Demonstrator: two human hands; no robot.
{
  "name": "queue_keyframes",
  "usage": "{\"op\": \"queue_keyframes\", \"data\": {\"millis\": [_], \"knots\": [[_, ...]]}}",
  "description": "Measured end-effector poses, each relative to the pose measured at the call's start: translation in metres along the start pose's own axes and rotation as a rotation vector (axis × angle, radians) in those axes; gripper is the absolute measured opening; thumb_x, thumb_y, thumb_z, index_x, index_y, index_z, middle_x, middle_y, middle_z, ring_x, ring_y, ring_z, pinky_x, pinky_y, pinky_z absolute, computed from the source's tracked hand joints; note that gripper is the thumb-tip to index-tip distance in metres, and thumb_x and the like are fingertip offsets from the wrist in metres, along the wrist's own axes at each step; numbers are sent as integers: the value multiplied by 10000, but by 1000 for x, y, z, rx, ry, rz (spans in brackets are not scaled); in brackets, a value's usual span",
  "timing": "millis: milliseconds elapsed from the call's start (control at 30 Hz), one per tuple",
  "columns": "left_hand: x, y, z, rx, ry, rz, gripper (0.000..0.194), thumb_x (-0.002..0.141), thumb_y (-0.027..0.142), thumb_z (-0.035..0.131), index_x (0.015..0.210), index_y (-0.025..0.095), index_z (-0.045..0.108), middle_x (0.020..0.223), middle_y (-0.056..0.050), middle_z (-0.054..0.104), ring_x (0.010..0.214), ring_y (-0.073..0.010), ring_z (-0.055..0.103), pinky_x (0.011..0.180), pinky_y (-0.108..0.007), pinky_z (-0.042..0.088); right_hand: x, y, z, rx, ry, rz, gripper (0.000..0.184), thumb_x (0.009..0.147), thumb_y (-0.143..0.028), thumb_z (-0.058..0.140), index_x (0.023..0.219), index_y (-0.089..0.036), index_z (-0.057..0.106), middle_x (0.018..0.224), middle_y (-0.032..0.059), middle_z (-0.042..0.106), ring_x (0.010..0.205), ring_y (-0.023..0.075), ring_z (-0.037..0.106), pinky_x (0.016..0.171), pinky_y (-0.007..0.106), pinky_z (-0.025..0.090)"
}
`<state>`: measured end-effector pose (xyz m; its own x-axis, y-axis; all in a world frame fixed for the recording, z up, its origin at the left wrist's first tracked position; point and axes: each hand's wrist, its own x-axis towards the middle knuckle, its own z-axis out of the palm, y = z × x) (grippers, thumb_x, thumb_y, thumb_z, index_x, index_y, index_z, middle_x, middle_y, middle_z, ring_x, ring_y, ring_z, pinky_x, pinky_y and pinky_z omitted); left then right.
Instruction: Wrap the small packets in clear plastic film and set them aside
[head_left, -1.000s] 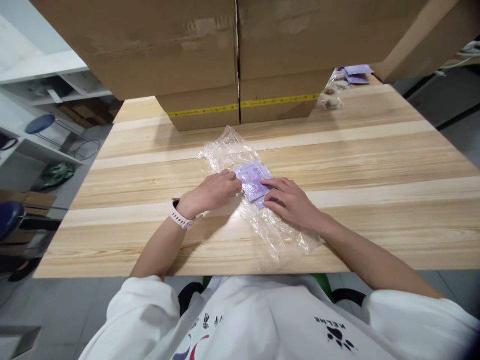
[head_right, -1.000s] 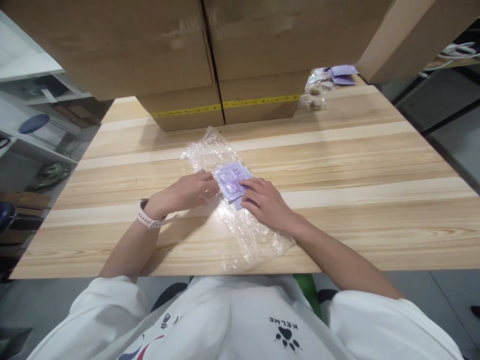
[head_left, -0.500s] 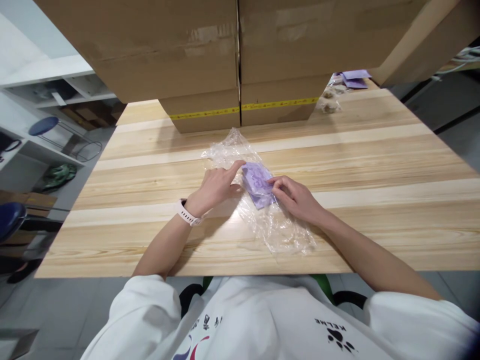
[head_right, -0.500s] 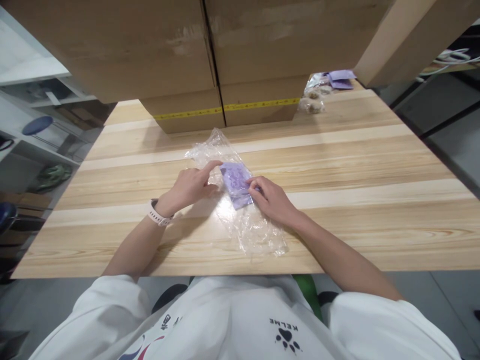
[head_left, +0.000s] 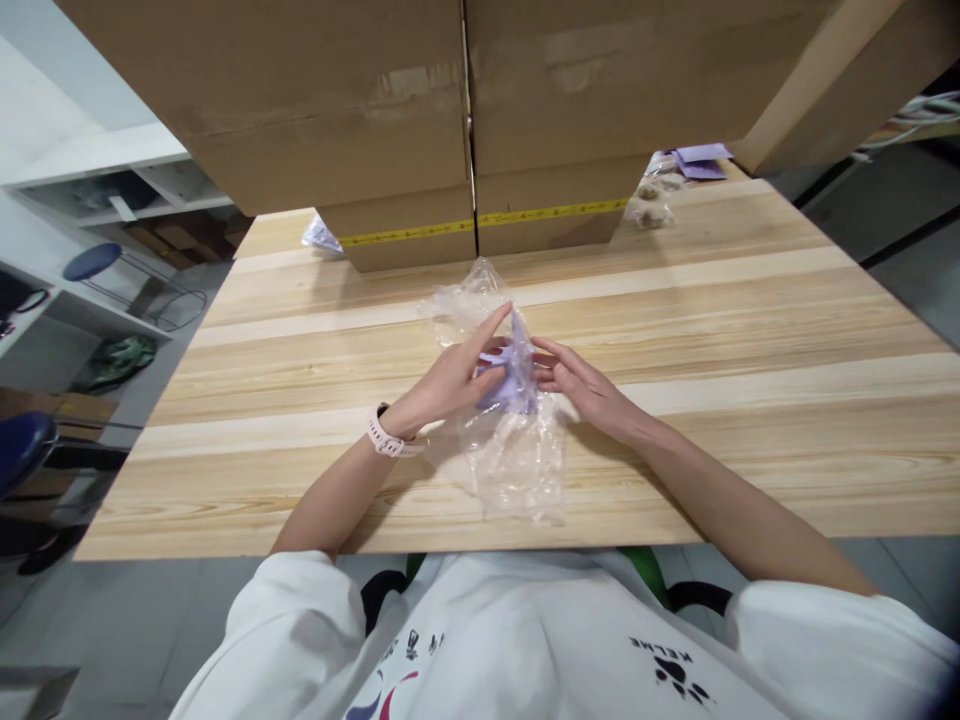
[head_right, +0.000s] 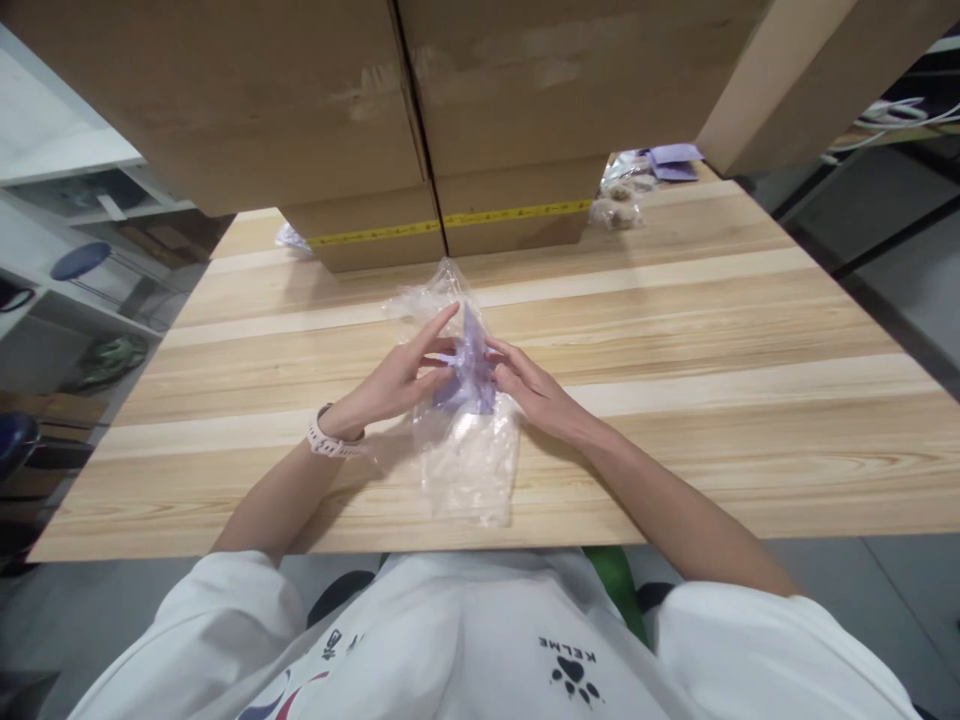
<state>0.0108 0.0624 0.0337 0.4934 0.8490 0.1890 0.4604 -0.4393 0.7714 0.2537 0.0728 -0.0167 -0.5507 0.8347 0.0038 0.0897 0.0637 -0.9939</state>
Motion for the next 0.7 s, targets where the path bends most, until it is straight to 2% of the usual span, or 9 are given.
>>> {"op": "queue_keyframes", "data": {"millis": [67,167,300,367,467,533,600,700], "knots": [[1,6,14,-28,-14,85,772,977,259,542,1643,302,155,1517,-154,527,1343,-300,571,1072,-467,504,1,-3,0,158,-33,55,681,976,-702,426,1527,-303,430,1455,104,604,1237,274,650,1047,504,517],[0,9,40,-20,-66,215,757,981,281,562,1634,304,178,1638,-128,365,1477,-328,415,1203,-516,382,1,-7,-1,293,-50,152,656,966,-734,391,1369,-262,603,1297,99,711,1149,285,698,960,473,570],[-5,7,62,96,-160,252,703,964,282,583,1598,249,283,1660,-128,315,1553,-316,262,1287,-529,217,4,-3,-7,338,116,248,497,801,-580,765,1130,-216,688,1063,85,774,961,243,736,851,374,588],[-8,8,63,144,-213,233,629,986,286,544,1578,235,336,1650,-136,335,1551,-298,273,1283,-526,223,6,4,-11,310,199,246,478,723,-511,836,1056,-199,693,971,69,770,866,216,726,793,343,582],[-10,10,55,242,-252,151,577,1007,304,511,1564,238,378,1669,-141,290,1561,-304,242,1264,-540,240,8,13,-19,135,268,206,395,723,-501,797,965,-198,721,863,35,746,740,195,682,649,301,551],[-9,7,48,357,-258,43,643,985,373,569,1579,248,357,1697,-151,194,1582,-358,121,1251,-627,159,8,17,-23,-27,251,170,318,783,-504,717,876,-201,738,768,11,713,661,182,643,570,276,505],[-8,0,44,467,-294,-68,788,936,489,641,1609,269,294,1713,-159,94,1577,-420,-1,1201,-731,58,8,18,-28,-167,208,147,322,828,-498,650,782,-191,735,685,2,677,602,167,604,532,262,458],[-6,-9,43,549,-380,-151,887,914,640,600,1637,325,193,1720,-138,19,1566,-451,-41,1139,-800,9,9,17,-42,-290,241,168,347,809,-494,666,728,-163,727,632,15,662,570,156,573,514,255,421]]}}
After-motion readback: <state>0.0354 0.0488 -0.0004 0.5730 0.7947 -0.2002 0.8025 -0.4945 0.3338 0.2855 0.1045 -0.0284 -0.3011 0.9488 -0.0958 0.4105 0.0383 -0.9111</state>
